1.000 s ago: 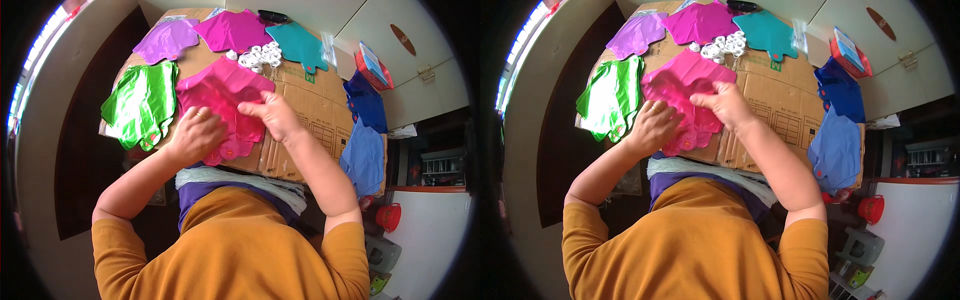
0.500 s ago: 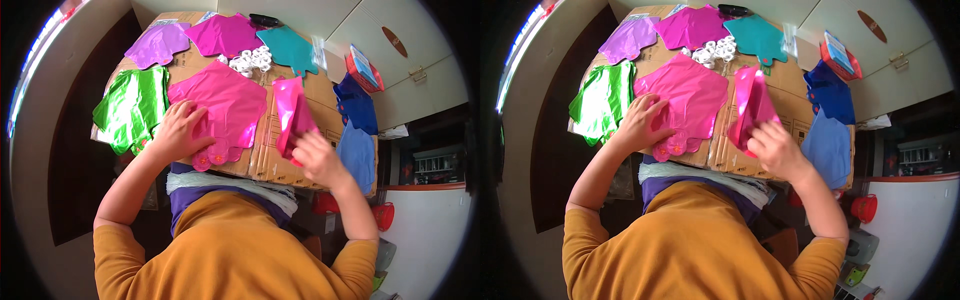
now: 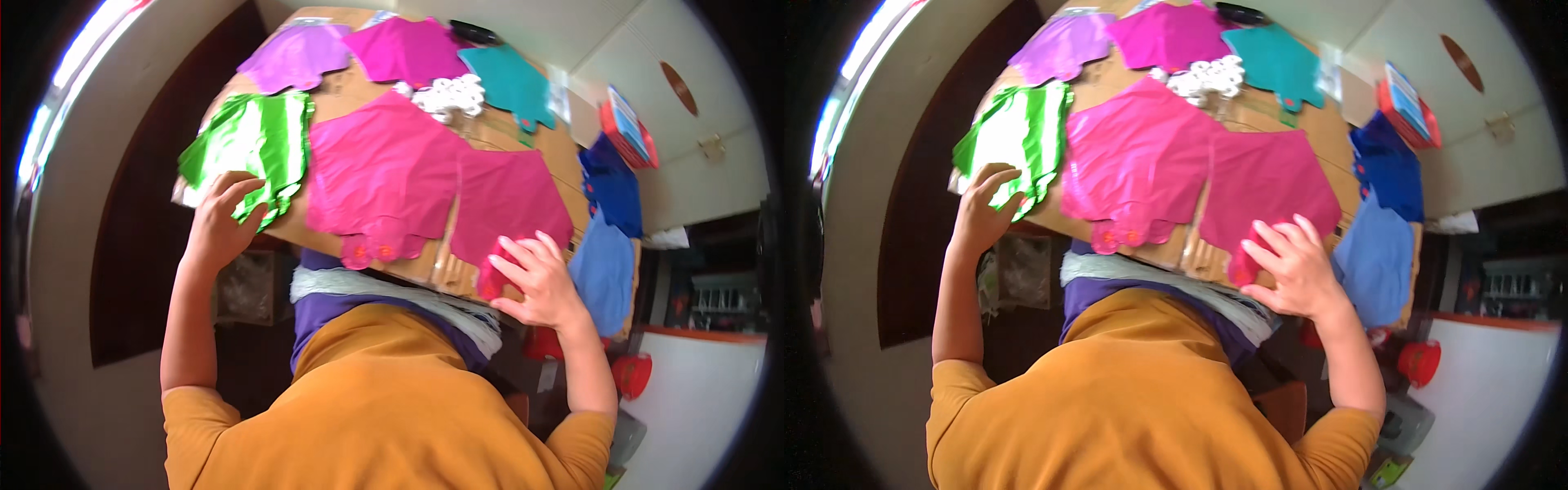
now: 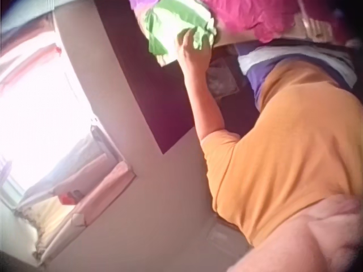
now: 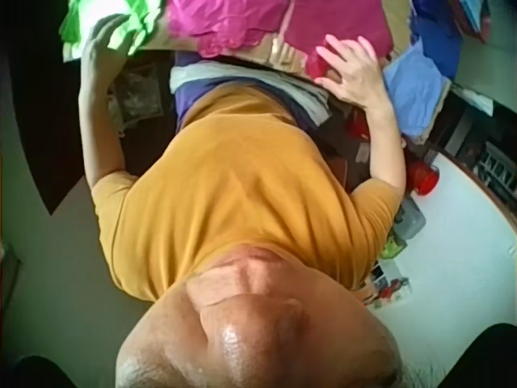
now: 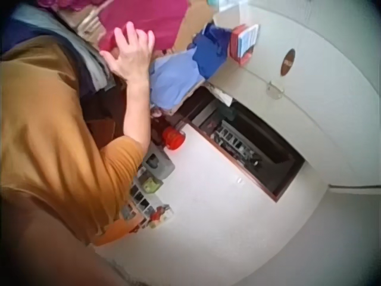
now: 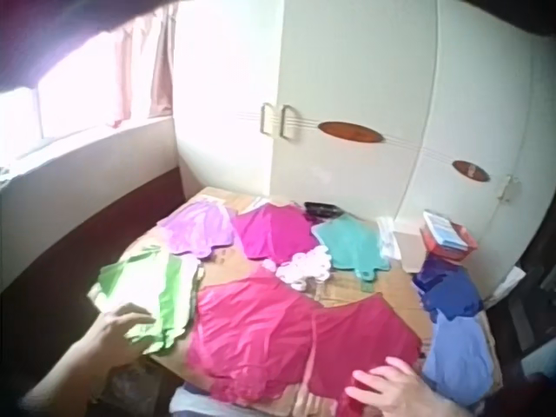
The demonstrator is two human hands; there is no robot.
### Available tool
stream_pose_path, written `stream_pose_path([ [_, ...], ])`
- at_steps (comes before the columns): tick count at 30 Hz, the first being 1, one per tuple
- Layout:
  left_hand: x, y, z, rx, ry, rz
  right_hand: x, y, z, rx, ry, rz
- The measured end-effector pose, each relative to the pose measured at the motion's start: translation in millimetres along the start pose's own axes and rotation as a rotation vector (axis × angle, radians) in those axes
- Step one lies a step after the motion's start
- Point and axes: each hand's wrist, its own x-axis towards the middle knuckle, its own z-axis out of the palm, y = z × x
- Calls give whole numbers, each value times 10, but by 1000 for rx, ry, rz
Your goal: Folding colored plastic sheets and inserting them into retail packaging with cardboard backing.
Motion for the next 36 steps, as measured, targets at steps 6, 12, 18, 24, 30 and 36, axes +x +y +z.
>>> stream_pose_path([
  [6, -136, -250, 1, 82, -160, 125, 60, 105, -31, 117, -41, -28],
  [12, -219, -413, 121, 239, -66, 434, 752, -2, -286, 171, 192, -188],
  [18, -128, -377, 88, -34, -102, 93, 2323, -637, 108, 608, 251, -475],
  [24, 136, -426, -57, -377, -282, -489, 3316, -1048, 759, 777, -152, -317],
  [30, 161, -642, -115, -526, -337, -454, 3387, -1049, 934, 898, -293, -229],
  [36, 376, -347, -130, -127, -218, -377, 3374, -1102, 856, 810, -238, -277],
])
